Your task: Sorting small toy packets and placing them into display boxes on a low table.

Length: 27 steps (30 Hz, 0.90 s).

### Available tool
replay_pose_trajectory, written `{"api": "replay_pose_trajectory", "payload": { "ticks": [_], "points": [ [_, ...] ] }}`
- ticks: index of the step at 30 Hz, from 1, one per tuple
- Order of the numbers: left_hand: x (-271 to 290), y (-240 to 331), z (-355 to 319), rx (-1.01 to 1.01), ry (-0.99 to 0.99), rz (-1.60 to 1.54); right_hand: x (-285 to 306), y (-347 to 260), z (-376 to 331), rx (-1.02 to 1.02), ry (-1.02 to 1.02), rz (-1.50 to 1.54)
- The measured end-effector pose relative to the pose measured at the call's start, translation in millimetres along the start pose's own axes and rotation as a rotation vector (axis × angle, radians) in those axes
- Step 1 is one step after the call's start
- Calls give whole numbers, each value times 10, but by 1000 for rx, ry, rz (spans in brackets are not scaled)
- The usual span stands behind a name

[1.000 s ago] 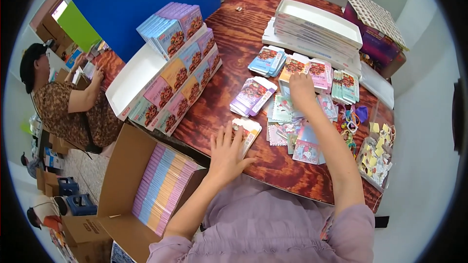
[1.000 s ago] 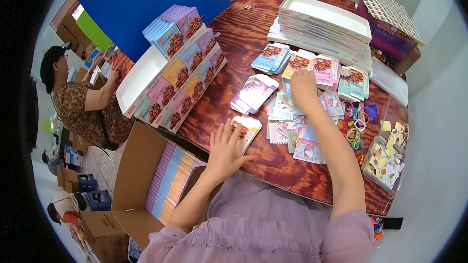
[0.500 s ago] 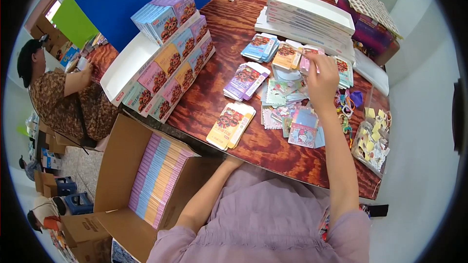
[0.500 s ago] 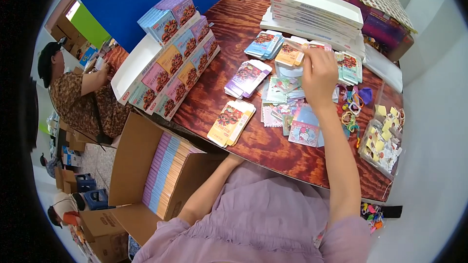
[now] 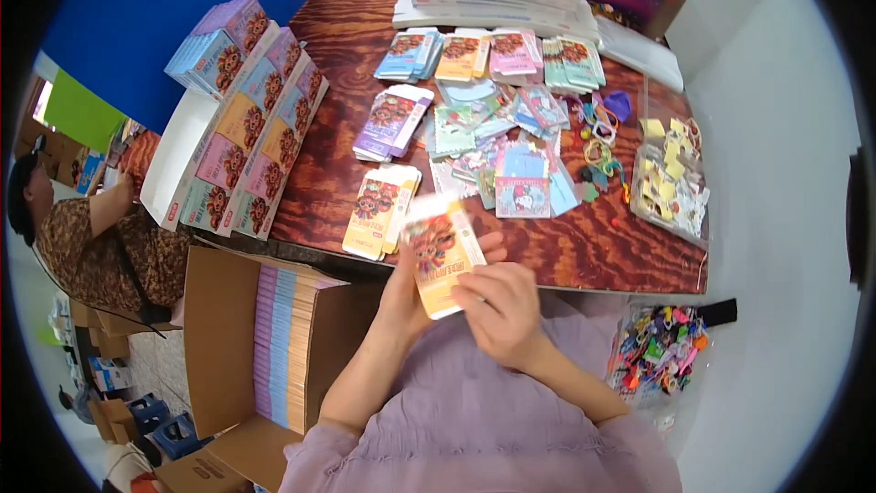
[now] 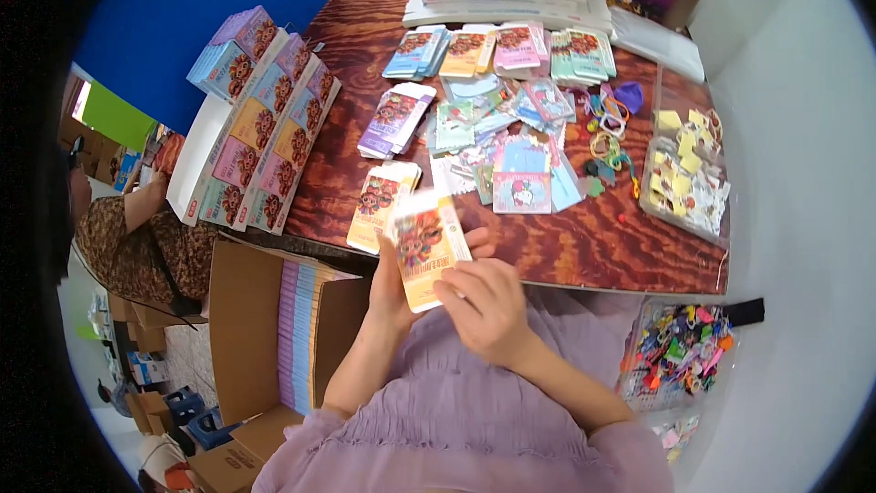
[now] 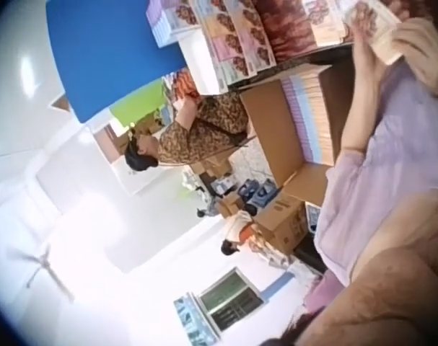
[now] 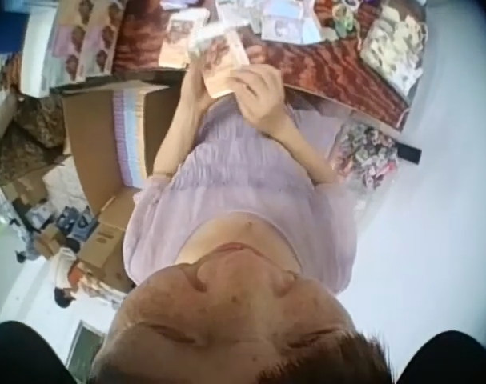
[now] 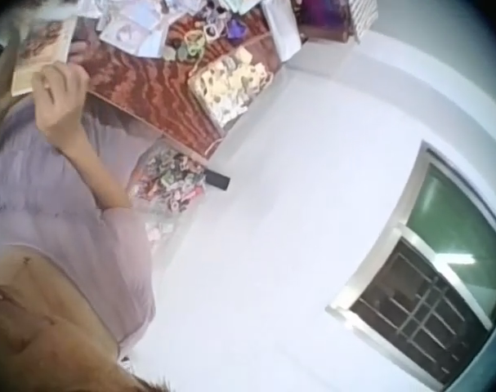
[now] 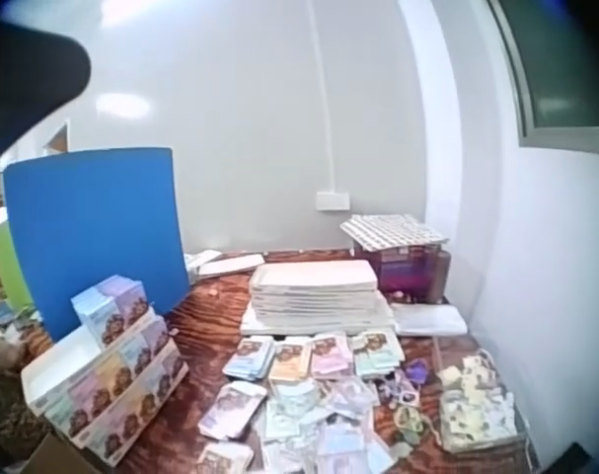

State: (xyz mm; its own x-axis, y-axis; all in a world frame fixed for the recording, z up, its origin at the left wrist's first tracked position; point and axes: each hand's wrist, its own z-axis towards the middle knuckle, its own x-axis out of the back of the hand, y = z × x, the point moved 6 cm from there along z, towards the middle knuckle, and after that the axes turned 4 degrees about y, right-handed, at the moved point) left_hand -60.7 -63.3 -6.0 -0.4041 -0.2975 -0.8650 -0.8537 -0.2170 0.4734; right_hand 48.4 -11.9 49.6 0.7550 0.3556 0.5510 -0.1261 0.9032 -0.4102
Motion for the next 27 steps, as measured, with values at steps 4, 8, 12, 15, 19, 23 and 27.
{"api": "replay_pose_trajectory", "payload": {
  "ticks": [4, 8, 12, 15, 19, 23, 27],
  "points": [
    [258, -108, 90, 155, -14, 103, 101, 117, -68, -180, -178, 147],
    [258, -204, -38, 295, 71, 538, 182, 442, 50, -570, -58, 467],
    [196, -249, -149, 300, -64, 648, 5, 444, 19, -556, -219, 499],
    [290, -234, -299, 303, -9, 932, -46, 395, -28, -475, -386, 488],
    [329, -153, -290, 194, 217, 807, 199, 440, 10, -471, -190, 339],
    [237, -248, -126, 162, 61, 429, 227, 550, -46, -706, -15, 610],
    [313, -403, -54, 108, 84, 368, 171, 556, -188, -602, -2, 606]
  ]
}}
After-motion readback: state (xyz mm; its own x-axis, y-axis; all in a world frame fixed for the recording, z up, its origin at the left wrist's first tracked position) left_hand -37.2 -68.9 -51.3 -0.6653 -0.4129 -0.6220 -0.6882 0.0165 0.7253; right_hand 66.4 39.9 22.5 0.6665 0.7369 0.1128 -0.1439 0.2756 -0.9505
